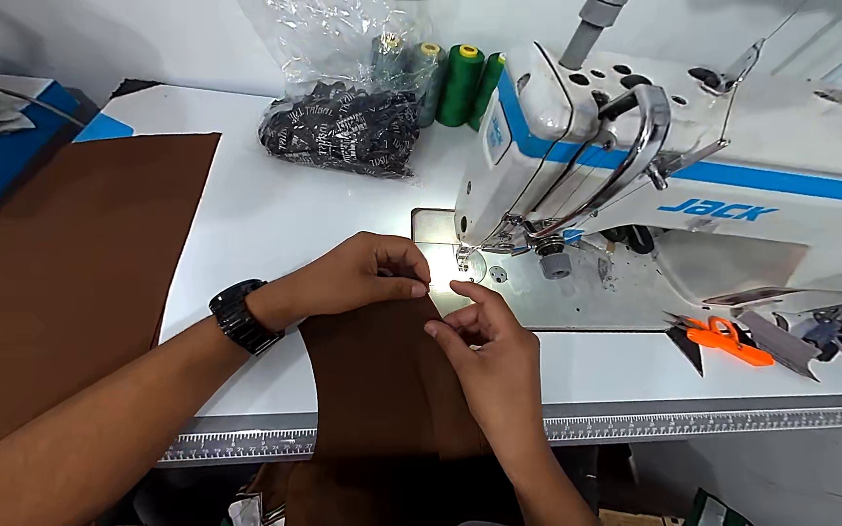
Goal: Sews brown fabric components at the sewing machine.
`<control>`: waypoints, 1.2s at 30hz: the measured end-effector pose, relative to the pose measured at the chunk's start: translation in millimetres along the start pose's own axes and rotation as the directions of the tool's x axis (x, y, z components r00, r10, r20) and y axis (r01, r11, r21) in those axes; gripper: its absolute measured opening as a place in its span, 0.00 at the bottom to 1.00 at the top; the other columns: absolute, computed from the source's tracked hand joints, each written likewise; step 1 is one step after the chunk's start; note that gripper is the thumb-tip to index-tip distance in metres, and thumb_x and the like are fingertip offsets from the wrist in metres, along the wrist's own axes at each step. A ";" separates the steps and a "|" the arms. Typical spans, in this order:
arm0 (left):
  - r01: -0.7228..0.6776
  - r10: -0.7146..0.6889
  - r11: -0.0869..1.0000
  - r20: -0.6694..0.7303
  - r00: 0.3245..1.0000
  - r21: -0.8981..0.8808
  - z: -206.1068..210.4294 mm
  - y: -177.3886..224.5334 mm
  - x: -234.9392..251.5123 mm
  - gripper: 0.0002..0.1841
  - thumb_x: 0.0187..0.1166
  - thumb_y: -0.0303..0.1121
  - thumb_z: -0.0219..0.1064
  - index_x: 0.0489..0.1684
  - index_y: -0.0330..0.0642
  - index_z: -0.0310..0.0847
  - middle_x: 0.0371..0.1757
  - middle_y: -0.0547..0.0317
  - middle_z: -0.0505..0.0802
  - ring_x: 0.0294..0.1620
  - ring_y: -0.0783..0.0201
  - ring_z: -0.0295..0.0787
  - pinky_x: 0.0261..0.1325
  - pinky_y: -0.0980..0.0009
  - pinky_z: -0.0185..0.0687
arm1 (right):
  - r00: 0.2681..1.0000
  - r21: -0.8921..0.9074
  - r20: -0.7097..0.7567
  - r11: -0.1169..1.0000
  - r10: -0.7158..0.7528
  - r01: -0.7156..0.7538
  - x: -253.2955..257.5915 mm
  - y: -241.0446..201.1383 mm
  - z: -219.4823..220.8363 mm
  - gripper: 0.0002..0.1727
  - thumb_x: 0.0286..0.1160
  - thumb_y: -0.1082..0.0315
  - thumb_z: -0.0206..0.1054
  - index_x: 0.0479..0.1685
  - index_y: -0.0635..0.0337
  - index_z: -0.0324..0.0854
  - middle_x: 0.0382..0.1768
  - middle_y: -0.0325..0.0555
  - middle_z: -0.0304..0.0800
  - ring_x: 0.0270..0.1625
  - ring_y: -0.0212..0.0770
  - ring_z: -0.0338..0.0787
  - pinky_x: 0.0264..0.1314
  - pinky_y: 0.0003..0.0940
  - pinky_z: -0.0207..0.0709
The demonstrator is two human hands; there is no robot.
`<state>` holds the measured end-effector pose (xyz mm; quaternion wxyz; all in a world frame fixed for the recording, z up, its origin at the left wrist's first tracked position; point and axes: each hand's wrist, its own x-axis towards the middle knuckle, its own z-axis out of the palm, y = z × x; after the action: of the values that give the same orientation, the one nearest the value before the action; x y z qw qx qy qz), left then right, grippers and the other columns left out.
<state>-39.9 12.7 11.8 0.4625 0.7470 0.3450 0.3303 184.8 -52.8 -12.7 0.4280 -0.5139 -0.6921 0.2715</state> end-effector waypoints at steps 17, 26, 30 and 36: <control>-0.085 0.058 0.990 -0.224 0.973 -0.112 18.7 3.2 -2.7 0.10 0.66 0.19 0.78 0.42 0.37 0.90 0.34 0.62 0.96 0.34 0.74 0.92 0.42 0.80 0.90 | 1.000 0.105 0.015 0.994 0.026 -0.027 -6.3 -0.9 -7.9 0.27 0.72 0.64 0.78 0.72 0.41 0.80 0.33 0.25 0.94 0.29 0.25 0.90 0.27 0.21 0.84; 0.007 0.053 0.974 -0.260 0.964 0.225 31.3 -9.2 9.1 0.09 0.71 0.26 0.78 0.45 0.44 0.89 0.34 0.69 0.95 0.34 0.79 0.91 0.41 0.81 0.88 | 0.981 0.008 0.138 0.990 0.139 -0.141 10.4 8.7 -12.9 0.03 0.79 0.64 0.72 0.46 0.45 0.88 0.29 0.27 0.91 0.26 0.25 0.86 0.24 0.21 0.80; 0.026 0.106 0.868 -0.236 0.966 0.496 37.4 -14.4 15.0 0.09 0.73 0.32 0.77 0.47 0.47 0.89 0.35 0.70 0.93 0.35 0.80 0.89 0.43 0.80 0.86 | 0.976 -0.309 0.160 0.946 0.149 -0.094 21.9 1.8 -10.0 0.02 0.76 0.62 0.73 0.42 0.45 0.88 0.18 0.28 0.84 0.18 0.29 0.81 0.20 0.32 0.76; -0.024 0.226 0.666 -0.172 0.959 0.745 43.2 -13.5 15.3 0.08 0.76 0.36 0.73 0.44 0.44 0.91 0.48 0.54 0.88 0.53 0.53 0.83 0.56 0.57 0.80 | 0.979 -0.454 0.159 0.871 -0.126 0.186 19.0 13.8 -12.1 0.04 0.74 0.61 0.74 0.40 0.46 0.92 0.35 0.35 0.84 0.40 0.37 0.86 0.37 0.34 0.80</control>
<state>0.7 9.7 -13.3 0.0511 0.8438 0.4514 0.2857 199.9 -31.2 -12.2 0.2687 -0.5261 -0.8015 0.0930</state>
